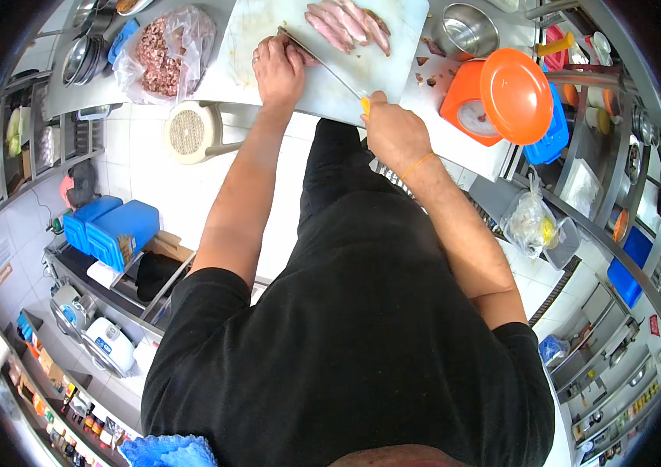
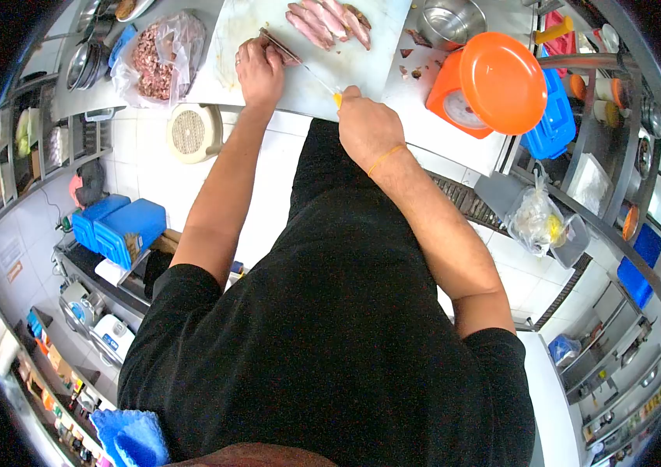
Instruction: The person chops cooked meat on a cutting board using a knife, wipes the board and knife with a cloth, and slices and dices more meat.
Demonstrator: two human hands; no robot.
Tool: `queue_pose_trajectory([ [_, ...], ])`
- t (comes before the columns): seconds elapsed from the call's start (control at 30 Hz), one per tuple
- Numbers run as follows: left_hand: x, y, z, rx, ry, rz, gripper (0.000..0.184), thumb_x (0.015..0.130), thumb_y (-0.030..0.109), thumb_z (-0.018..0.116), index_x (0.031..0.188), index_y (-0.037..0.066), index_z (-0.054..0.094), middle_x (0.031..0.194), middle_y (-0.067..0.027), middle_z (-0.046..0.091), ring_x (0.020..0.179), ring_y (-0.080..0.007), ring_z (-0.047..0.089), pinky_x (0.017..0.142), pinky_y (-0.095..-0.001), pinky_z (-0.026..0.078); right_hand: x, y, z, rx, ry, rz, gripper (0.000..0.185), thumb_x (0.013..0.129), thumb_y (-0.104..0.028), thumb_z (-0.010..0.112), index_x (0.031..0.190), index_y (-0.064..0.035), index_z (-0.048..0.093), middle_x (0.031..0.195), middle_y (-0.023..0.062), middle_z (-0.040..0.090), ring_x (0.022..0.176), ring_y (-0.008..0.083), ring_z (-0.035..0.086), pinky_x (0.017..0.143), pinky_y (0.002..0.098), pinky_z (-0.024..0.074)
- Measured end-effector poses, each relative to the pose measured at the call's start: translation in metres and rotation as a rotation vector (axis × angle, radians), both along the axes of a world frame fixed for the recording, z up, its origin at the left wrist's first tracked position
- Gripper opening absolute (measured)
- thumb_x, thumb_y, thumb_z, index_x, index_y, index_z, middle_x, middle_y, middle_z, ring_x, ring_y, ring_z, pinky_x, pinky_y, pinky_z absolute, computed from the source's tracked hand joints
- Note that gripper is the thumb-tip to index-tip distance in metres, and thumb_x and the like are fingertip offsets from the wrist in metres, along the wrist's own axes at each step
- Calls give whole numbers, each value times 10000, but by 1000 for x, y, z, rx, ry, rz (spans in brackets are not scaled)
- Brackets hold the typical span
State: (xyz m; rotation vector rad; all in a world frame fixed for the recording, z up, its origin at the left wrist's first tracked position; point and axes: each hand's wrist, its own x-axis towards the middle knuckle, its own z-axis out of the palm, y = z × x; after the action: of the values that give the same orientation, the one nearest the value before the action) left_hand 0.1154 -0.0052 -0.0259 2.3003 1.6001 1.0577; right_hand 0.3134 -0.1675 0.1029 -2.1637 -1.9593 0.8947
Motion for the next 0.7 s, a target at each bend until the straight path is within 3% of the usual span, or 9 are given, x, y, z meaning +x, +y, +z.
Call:
queue_pose_trajectory([
  [0.5,1,3,2,-13,78,13,295,977,186,599,1245,62,606,1263,-191,645,1164,-421,591,1027,-551,453,-19,39,-8,-45,-19,0,226,1053,-162,564,1077,63,562,878,284,746,843,453,756,787,569,580],
  [0.6,1,3,2,-15,84,10,302,974,194,598,1242,57,612,1255,-189,648,1155,-417,595,1023,-548,455,-22,57,-17,-51,9,20,200,1007,-67,483,1109,61,597,943,307,754,905,470,762,835,561,595],
  [0.7,2,4,3,-8,105,19,301,969,199,593,1230,52,613,1247,-191,648,1148,-417,595,1019,-547,456,-23,64,-31,-39,36,4,207,1011,-75,480,1115,60,598,954,312,754,919,474,760,840,563,594],
])
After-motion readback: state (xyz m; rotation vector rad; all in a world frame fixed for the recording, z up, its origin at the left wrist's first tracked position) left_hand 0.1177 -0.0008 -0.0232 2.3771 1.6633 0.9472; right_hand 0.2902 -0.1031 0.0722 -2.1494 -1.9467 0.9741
